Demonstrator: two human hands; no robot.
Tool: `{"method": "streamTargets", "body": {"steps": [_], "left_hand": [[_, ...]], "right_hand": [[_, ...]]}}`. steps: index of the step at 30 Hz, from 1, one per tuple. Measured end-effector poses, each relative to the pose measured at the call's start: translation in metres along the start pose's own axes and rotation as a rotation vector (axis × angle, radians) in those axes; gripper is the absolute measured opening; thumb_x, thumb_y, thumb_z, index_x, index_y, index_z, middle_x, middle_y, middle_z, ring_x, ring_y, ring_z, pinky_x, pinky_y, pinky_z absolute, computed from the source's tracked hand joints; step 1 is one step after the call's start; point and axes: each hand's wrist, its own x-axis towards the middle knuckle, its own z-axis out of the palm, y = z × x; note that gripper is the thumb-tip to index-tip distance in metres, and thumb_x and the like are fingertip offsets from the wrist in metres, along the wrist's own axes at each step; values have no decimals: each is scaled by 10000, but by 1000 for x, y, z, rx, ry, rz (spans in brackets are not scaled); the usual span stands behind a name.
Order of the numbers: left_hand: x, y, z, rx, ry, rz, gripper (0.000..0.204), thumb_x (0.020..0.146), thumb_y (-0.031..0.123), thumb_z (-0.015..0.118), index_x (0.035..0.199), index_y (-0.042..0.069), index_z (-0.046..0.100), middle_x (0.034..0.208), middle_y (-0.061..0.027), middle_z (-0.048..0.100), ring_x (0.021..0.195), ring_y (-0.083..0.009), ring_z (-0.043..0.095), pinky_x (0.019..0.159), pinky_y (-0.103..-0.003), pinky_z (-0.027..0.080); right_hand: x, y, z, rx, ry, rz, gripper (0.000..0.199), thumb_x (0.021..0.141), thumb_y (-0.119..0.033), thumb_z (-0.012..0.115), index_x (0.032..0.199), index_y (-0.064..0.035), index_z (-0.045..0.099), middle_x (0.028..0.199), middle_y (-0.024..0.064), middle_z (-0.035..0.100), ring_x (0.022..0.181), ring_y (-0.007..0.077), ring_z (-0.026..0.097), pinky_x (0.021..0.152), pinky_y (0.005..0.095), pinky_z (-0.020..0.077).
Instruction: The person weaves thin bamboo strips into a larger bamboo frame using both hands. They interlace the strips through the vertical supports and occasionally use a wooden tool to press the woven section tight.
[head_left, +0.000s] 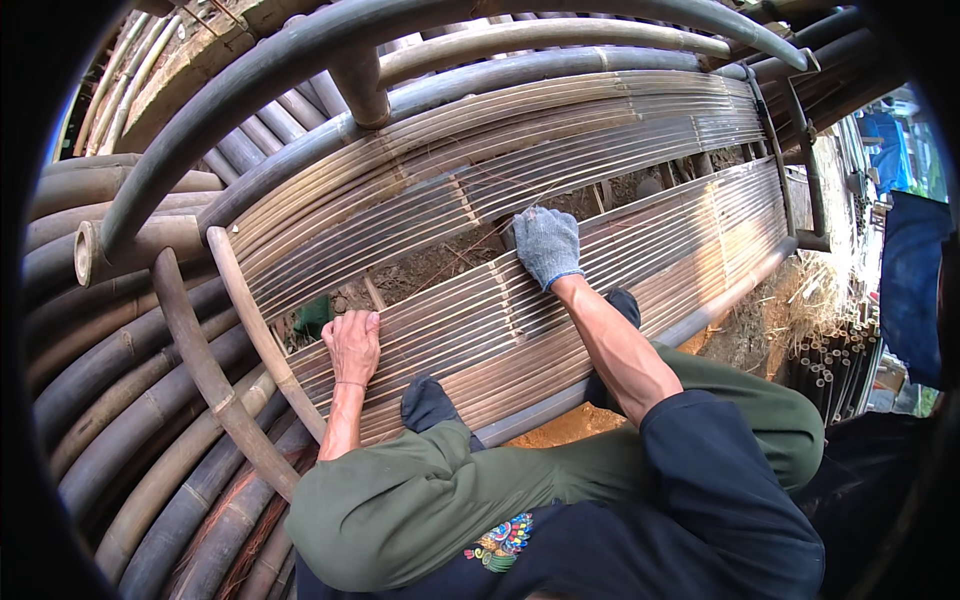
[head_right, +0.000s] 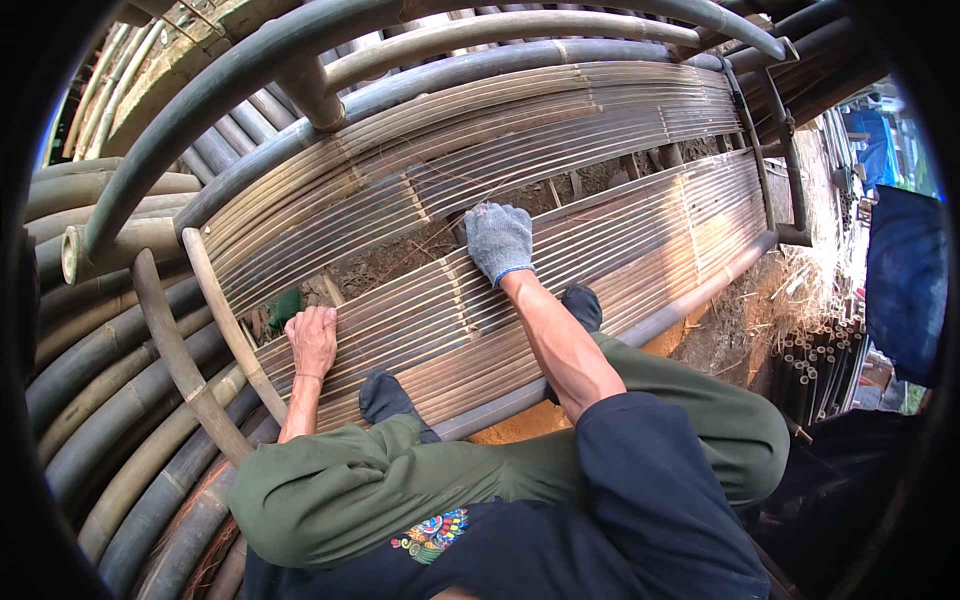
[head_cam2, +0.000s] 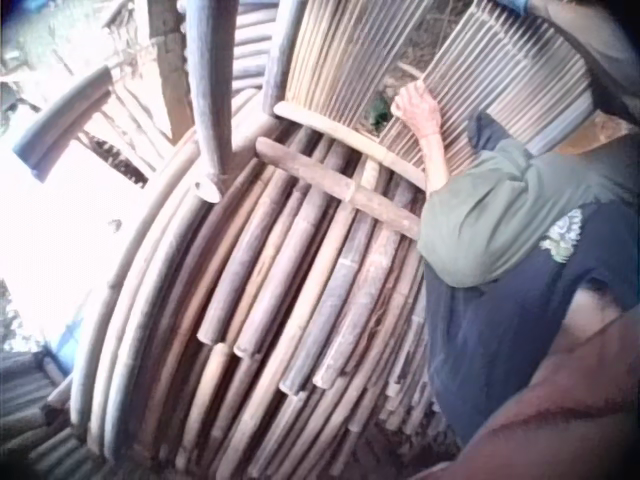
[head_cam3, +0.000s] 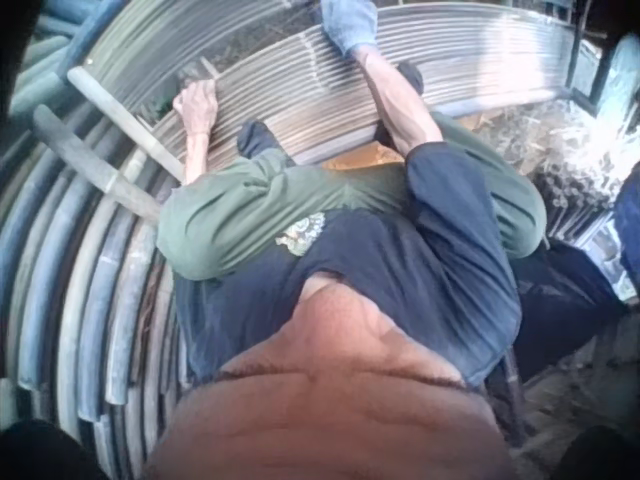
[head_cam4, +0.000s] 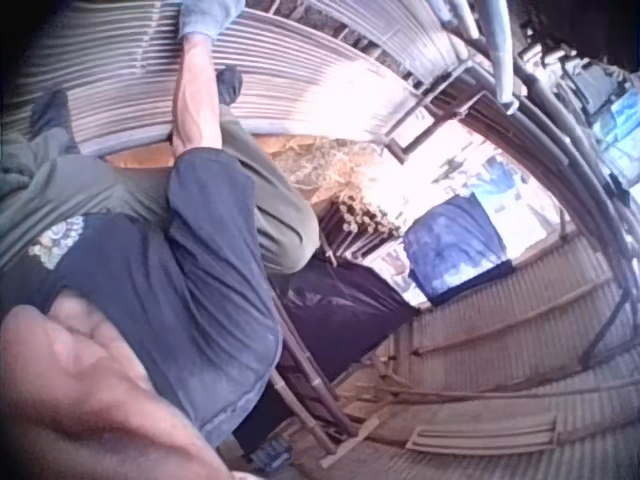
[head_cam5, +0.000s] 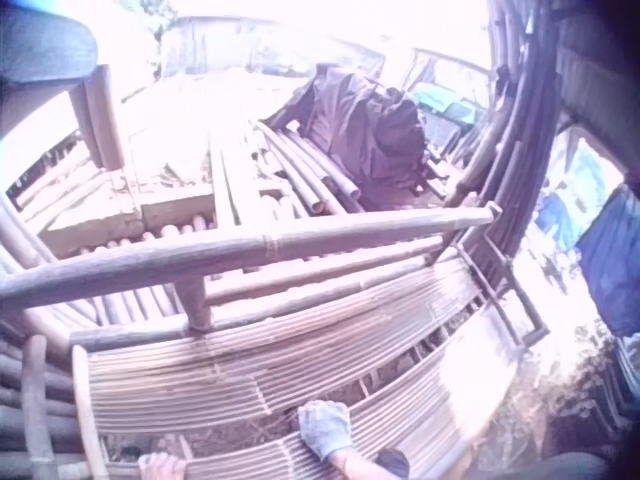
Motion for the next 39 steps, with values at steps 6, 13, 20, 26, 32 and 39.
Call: {"method": "streamTargets", "body": {"steps": [6, 13, 20, 26, 32, 39], "left_hand": [[4, -4, -1, -58, -102, -20, 261, 1005, 314, 517, 978, 105, 670, 900, -91, 635, 911, -304, 580, 894, -453, 383], [0, 33, -49, 49, 103, 285, 279, 923, 224, 609, 1152, 69, 648, 1123, -128, 581, 1071, -312, 548, 957, -465, 415], [0, 91, -58, 37, -956, 927, 204, 867, 288, 649, 937, 96, 635, 1021, -76, 580, 1005, -256, 562, 872, -411, 452], [110, 135, -138, 311, -378, 792, 489, 768, 204, 745, 1212, 58, 601, 1229, -131, 580, 1160, -327, 556, 972, -425, 464], [249, 247, -208, 548, 273, 562, 549, 907, 151, 626, 1417, 35, 459, 1424, -203, 451, 1329, -373, 428, 1114, -479, 347], [387, 316, -140, 496, 203, 268, 704, 1001, 568, 417, 1412, -1, 458, 1367, -245, 524, 1282, -382, 487, 1069, -461, 370]], "right_hand": [[-5, 16, -27, 58, -22, -90, 349, 967, -340, 508, 818, -84, 692, 851, 147, 681, 833, 343, 661, 753, 454, 522], [0, 94, -208, 612, -950, -113, 454, 983, -417, 573, 771, -26, 661, 703, 94, 642, 652, 210, 627, 623, 359, 516], [-109, 308, -220, 871, -933, 1022, 327, 908, -254, 650, 1038, 46, 648, 887, 229, 710, 680, 297, 718, 591, 415, 620], [-147, 480, -105, -138, -249, 1031, 379, 938, -147, 470, 1235, 53, 593, 1006, 238, 715, 914, 358, 725, 765, 460, 589], [-17, 373, -109, 24, 170, 424, 716, 906, -502, 572, 1456, -66, 431, 1448, 230, 458, 984, 343, 655, 820, 457, 531], [-19, 371, -39, -29, 130, 568, 761, 934, -525, 502, 1473, 3, 409, 1544, 237, 343, 1436, 453, 257, 1197, 539, 153]]}}
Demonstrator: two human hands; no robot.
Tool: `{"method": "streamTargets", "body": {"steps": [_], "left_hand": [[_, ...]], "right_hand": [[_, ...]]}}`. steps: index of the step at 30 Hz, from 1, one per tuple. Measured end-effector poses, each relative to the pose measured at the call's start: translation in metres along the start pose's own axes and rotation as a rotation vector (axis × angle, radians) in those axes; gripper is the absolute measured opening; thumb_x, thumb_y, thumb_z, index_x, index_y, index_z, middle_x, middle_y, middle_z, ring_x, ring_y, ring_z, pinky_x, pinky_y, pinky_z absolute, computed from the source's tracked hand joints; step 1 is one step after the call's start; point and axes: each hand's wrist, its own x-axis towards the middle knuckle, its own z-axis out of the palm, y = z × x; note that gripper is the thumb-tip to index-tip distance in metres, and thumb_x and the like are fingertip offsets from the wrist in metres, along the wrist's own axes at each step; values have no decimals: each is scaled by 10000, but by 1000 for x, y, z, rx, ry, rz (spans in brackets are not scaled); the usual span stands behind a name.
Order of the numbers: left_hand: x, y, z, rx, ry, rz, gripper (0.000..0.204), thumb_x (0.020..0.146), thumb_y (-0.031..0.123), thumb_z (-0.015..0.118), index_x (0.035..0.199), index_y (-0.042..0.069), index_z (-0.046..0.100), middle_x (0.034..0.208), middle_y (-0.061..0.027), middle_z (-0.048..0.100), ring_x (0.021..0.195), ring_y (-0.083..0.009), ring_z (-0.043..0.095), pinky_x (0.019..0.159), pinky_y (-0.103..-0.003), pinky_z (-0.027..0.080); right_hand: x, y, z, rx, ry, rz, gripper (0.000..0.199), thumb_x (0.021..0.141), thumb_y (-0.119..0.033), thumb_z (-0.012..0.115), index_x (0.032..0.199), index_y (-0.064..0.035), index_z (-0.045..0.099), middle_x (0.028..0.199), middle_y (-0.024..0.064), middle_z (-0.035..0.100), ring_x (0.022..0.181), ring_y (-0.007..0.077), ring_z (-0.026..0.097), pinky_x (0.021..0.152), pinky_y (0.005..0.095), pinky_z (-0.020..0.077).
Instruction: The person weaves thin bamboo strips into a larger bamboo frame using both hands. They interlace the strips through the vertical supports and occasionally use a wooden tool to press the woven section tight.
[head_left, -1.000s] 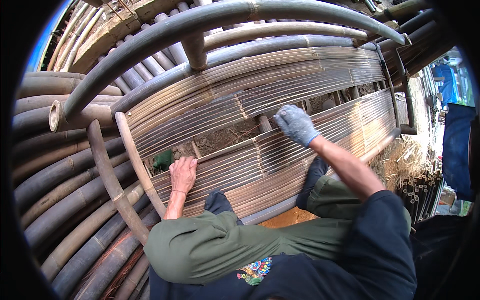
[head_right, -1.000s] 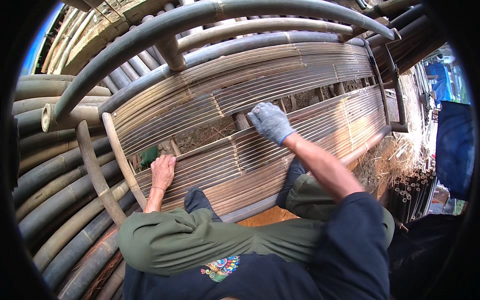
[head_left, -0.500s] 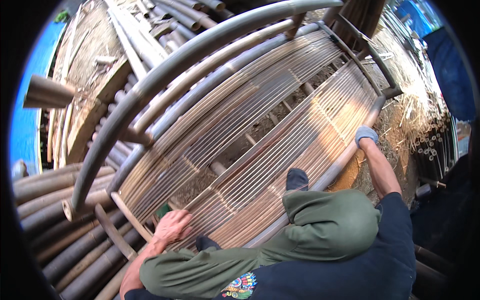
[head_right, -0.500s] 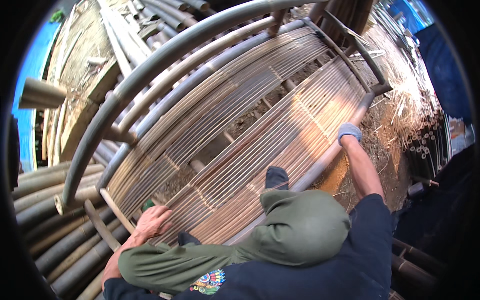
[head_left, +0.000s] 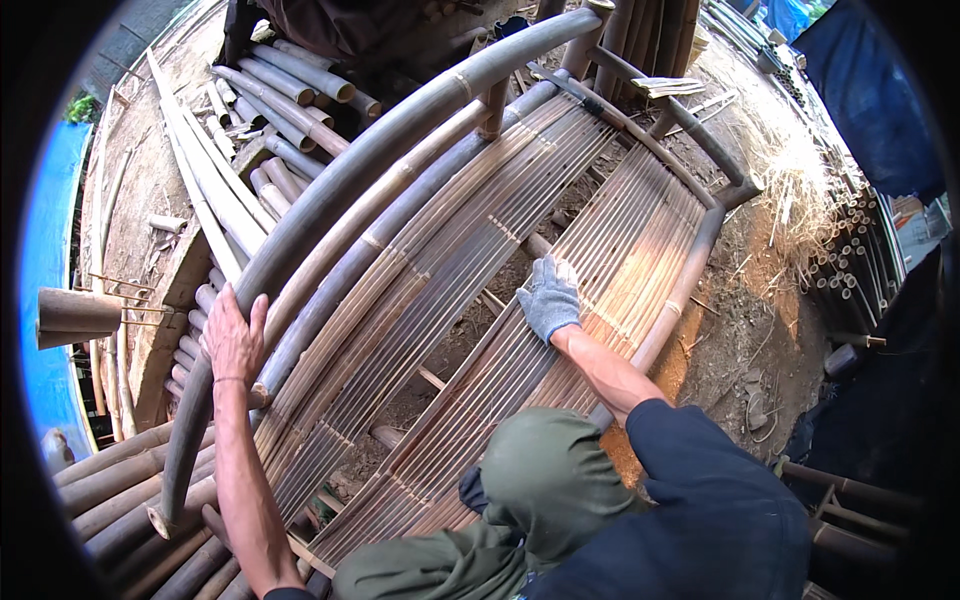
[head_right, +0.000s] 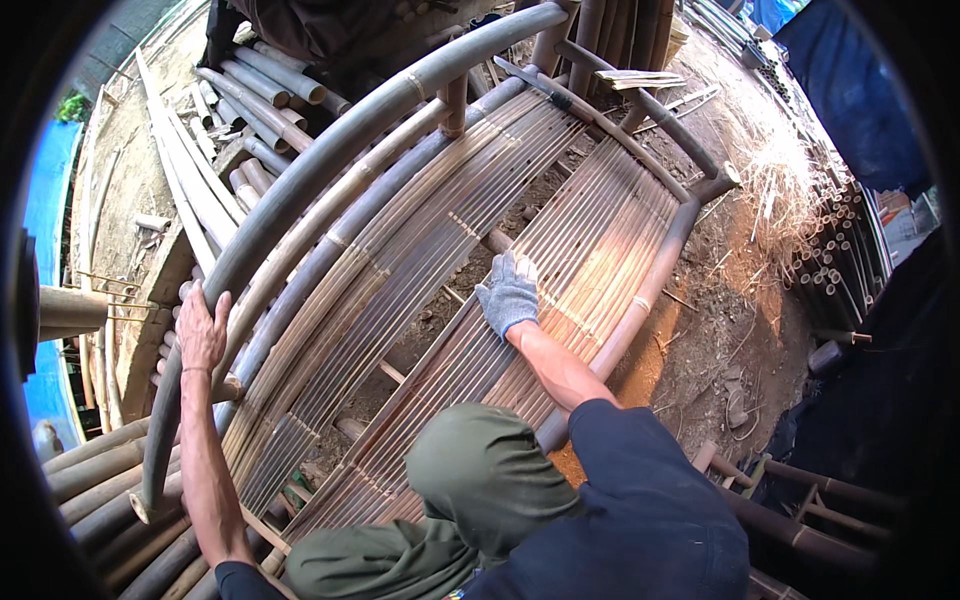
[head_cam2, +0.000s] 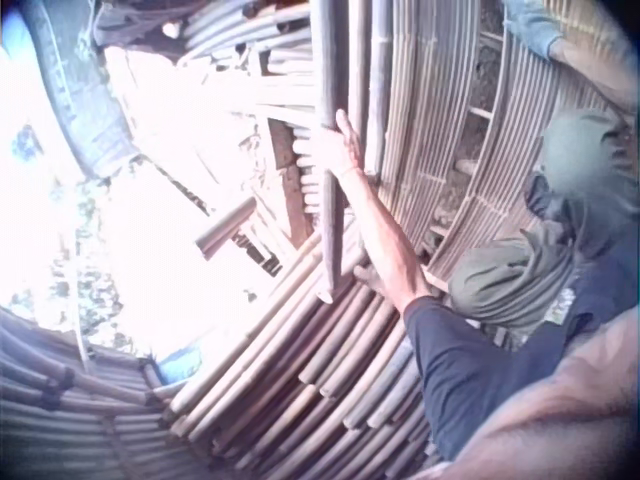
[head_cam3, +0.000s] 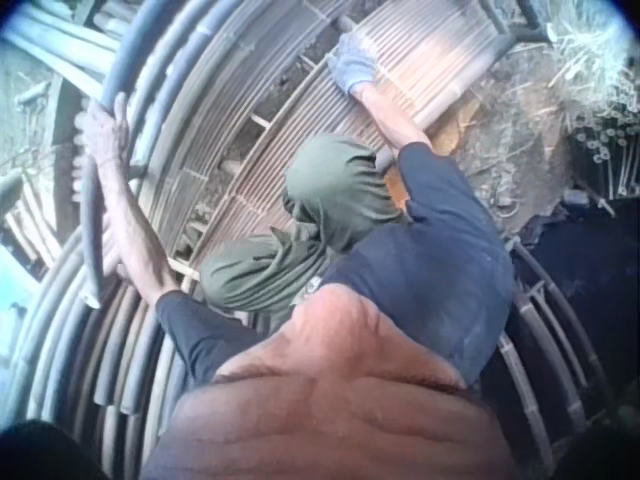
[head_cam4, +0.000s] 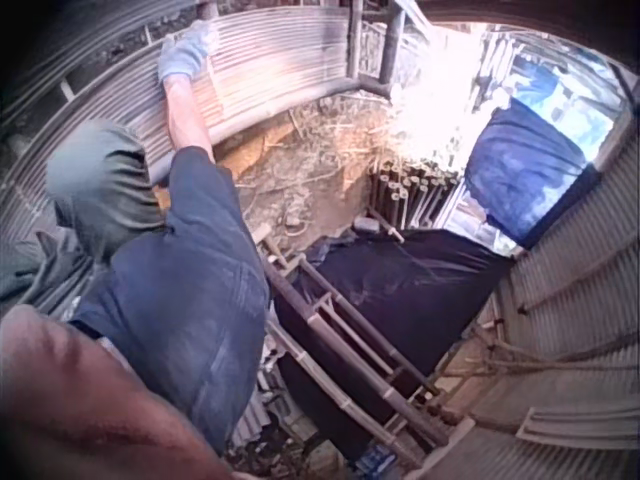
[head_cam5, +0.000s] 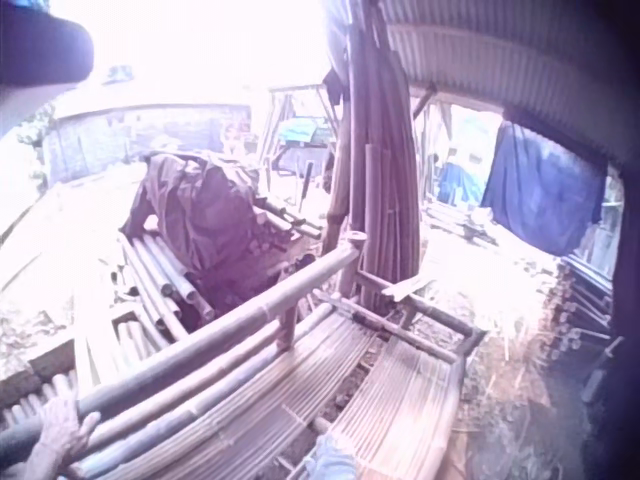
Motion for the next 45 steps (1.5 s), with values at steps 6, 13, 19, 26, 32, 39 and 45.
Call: {"method": "streamTargets", "body": {"steps": [6, 13, 19, 26, 32, 39, 45], "left_hand": [[20, -3, -9, -157, 36, -96, 759, 956, 701, 363, 1268, 54, 609, 1232, -218, 636, 1147, -390, 601, 952, -474, 465], [31, 3, -11, -194, -48, -166, 795, 936, 720, 397, 1282, 38, 614, 1218, -261, 641, 1164, -417, 597, 997, -476, 448], [41, 15, 1, -275, -152, -236, 784, 944, 719, 367, 1271, 48, 604, 1202, -276, 634, 1147, -449, 585, 961, -512, 439], [6, 137, -34, -98, 273, 221, 401, 927, 174, 612, 1280, -8, 551, 1288, -217, 540, 1225, -381, 512, 1026, -461, 424], [-2, 363, 38, -586, -318, 497, 387, 943, 264, 639, 1199, -16, 560, 1081, -201, 595, 992, -336, 586, 862, -426, 504], [20, 547, 119, -478, -466, 237, 411, 980, 421, 556, 1020, 15, 604, 1016, -208, 566, 970, -392, 569, 813, -480, 493], [20, 553, 134, -664, -690, 23, 343, 994, 424, 521, 938, 91, 584, 878, -235, 641, 864, -451, 617, 722, -553, 479]], "right_hand": [[27, 13, -81, 131, -236, -213, 622, 903, -469, 577, 1339, -28, 528, 1343, 245, 541, 1203, 410, 560, 980, 477, 475], [4, 92, -116, -83, -721, -139, 473, 897, -455, 541, 1033, -44, 734, 1048, 215, 705, 999, 405, 666, 904, 487, 521], [60, 270, -86, -171, -111, 143, 350, 871, -214, 537, 1141, -37, 672, 1138, 232, 670, 1022, 400, 668, 884, 490, 536], [149, 265, -76, 7, -293, 235, 394, 875, -244, 593, 1228, -69, 611, 1220, 223, 632, 1124, 388, 621, 956, 471, 505], [293, 300, -54, 91, -8, 119, 494, 852, -222, 604, 1293, -18, 517, 1263, 244, 598, 1151, 401, 598, 979, 476, 491], [457, 268, -19, 150, 54, 95, 514, 923, -174, 439, 1425, -64, 430, 1403, 220, 502, 1263, 384, 528, 1049, 496, 431], [487, 276, -12, 199, -144, 112, 528, 860, -315, 654, 1312, -78, 522, 1205, 211, 642, 1104, 408, 635, 935, 529, 500]]}}
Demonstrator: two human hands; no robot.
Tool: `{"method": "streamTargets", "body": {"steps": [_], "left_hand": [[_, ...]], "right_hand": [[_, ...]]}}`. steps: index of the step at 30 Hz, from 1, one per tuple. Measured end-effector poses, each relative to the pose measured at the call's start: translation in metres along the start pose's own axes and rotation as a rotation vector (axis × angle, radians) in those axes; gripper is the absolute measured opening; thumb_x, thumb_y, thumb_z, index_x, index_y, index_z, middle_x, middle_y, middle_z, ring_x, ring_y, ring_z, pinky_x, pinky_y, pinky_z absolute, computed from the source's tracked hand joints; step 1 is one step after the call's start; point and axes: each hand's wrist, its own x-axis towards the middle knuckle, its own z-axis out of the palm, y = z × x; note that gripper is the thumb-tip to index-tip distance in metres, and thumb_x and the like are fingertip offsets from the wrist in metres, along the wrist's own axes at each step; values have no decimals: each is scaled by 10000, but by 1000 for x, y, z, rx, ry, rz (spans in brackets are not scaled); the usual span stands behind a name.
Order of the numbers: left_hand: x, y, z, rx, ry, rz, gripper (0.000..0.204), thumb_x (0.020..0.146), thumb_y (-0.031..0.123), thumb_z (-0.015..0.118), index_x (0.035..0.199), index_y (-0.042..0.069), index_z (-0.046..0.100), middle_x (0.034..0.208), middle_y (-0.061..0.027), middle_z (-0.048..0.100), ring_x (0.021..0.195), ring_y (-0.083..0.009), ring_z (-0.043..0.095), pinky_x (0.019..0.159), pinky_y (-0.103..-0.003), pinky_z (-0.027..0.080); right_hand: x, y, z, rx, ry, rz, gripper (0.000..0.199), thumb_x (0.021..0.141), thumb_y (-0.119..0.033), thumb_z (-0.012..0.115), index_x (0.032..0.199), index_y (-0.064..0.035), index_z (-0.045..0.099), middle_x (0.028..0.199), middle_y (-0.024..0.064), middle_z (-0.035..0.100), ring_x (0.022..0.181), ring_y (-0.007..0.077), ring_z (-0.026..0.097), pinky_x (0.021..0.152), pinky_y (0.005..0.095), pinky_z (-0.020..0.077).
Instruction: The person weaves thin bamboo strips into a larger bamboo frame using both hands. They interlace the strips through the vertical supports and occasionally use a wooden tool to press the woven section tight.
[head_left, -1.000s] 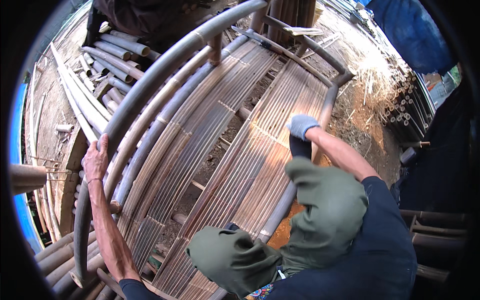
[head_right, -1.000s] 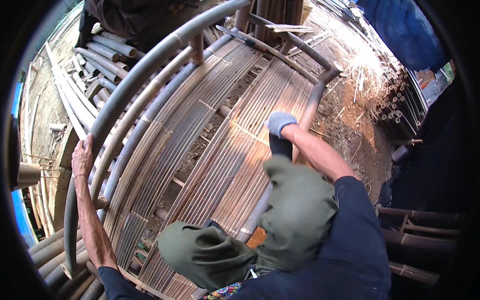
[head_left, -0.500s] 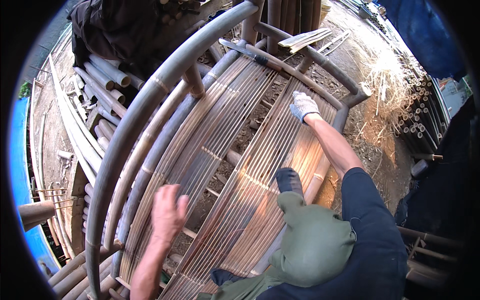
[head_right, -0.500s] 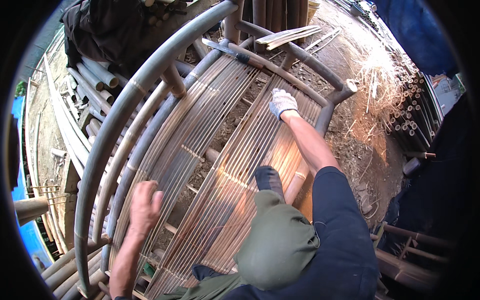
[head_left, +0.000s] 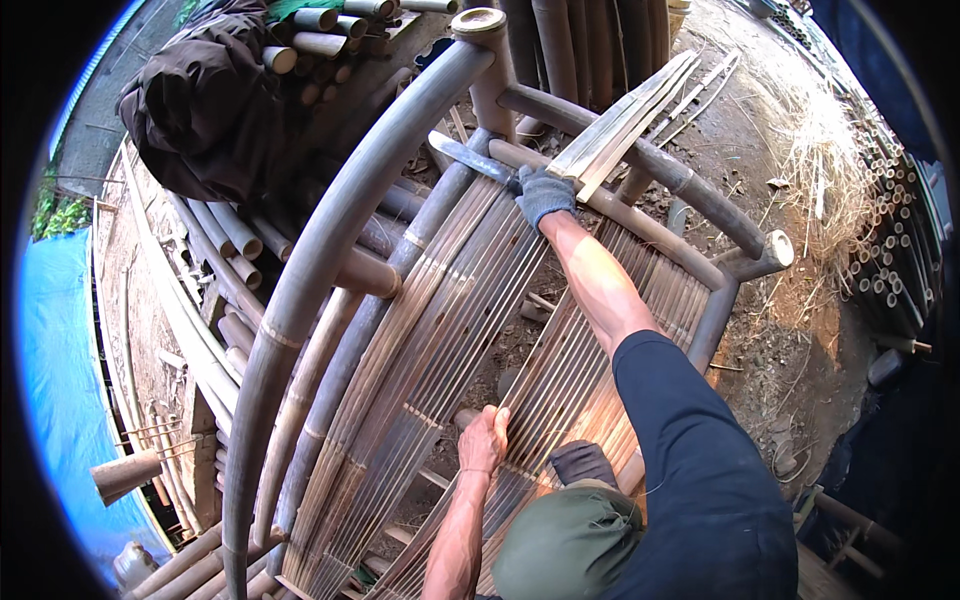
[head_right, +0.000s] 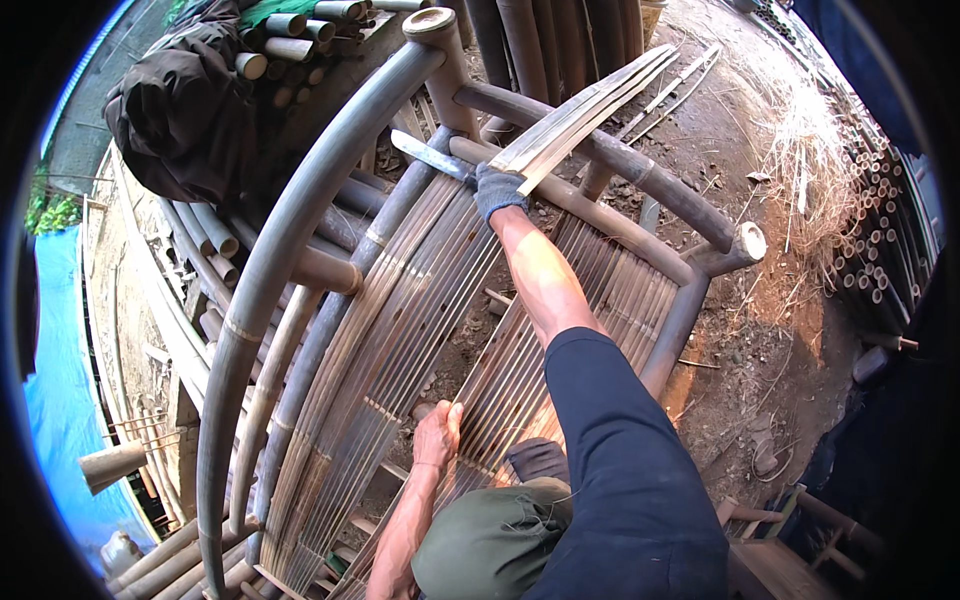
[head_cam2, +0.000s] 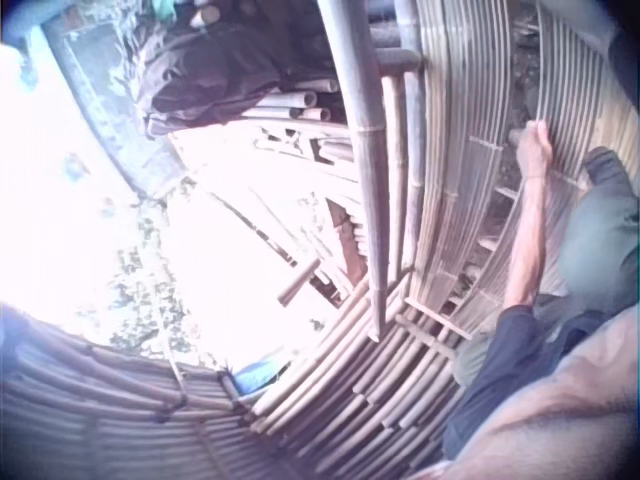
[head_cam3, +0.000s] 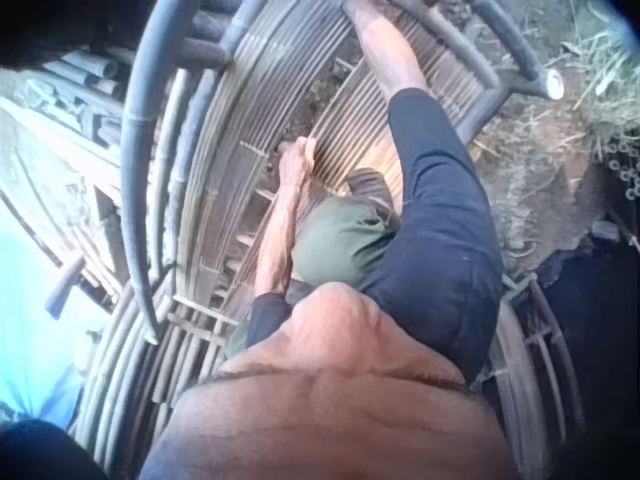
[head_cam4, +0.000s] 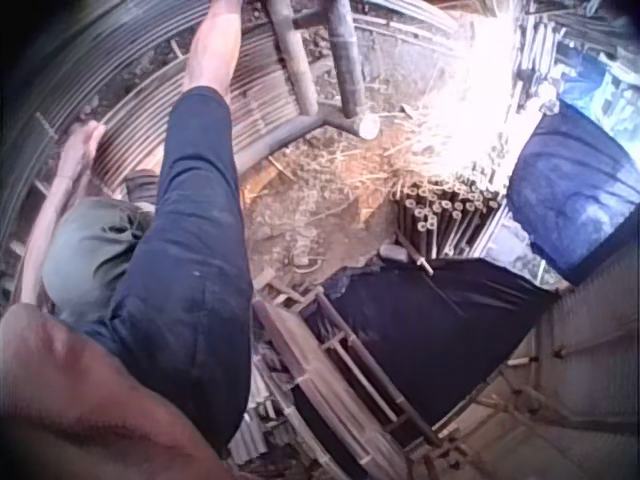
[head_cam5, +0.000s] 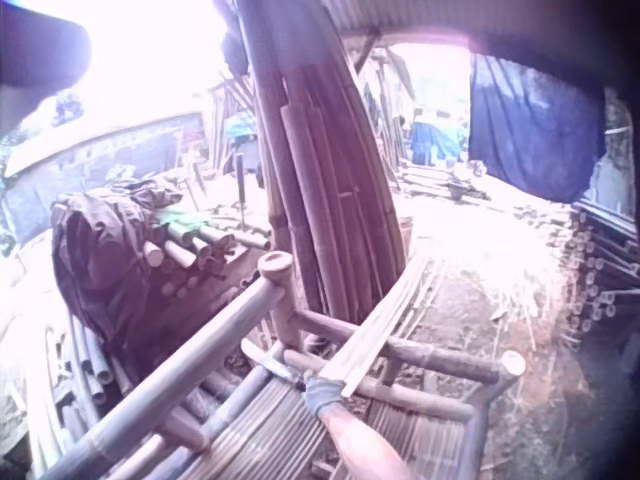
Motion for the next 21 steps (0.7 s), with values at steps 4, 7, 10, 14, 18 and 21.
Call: {"method": "streamTargets", "body": {"steps": [4, 7, 10, 14, 18, 21], "left_hand": [[-22, 38, -27, -50, -123, -52, 388, 992, 446, 503, 952, 70, 593, 881, -283, 655, 901, -509, 606, 737, -585, 466], [-48, 39, -56, 15, -100, -129, 414, 997, 437, 508, 921, 43, 608, 849, -299, 641, 866, -513, 604, 718, -580, 464], [-65, 64, -67, -4, -152, -96, 435, 1002, 441, 504, 885, 30, 584, 797, -300, 624, 815, -516, 597, 676, -575, 453], [-87, 74, -62, -44, -179, -52, 453, 1009, 446, 490, 855, 27, 561, 748, -301, 598, 775, -520, 586, 633, -571, 436], [-80, 96, -51, -51, -190, 39, 418, 1023, 414, 469, 874, 30, 538, 733, -308, 582, 771, -531, 568, 621, -585, 419], [-40, 151, -59, -38, -61, 311, 366, 1033, 360, 466, 891, 30, 535, 751, -302, 598, 757, -522, 587, 626, -581, 441]], "right_hand": [[-25, 18, 6, 128, 115, 78, 354, 865, -200, 583, 1171, -22, 598, 1074, 265, 653, 950, 418, 681, 806, 500, 561], [-113, -25, -65, 249, -101, -3, 270, 893, -156, 524, 1105, -17, 618, 990, 259, 656, 837, 398, 696, 709, 488, 573], [-206, 14, -112, 148, -54, -184, 210, 944, -167, 505, 1077, -31, 596, 877, 203, 634, 706, 349, 695, 594, 467, 565], [-284, 67, -151, 179, -13, -171, 286, 954, -274, 553, 1134, -52, 541, 842, 186, 591, 668, 334, 675, 566, 457, 548], [-323, 96, -168, 244, 15, -101, 502, 885, -308, 661, 1315, -102, 504, 900, 174, 596, 748, 353, 676, 617, 446, 555], [-328, 115, -176, 224, 40, -50, 594, 873, -346, 684, 1380, -123, 470, 946, 173, 612, 779, 353, 680, 665, 441, 570]]}}
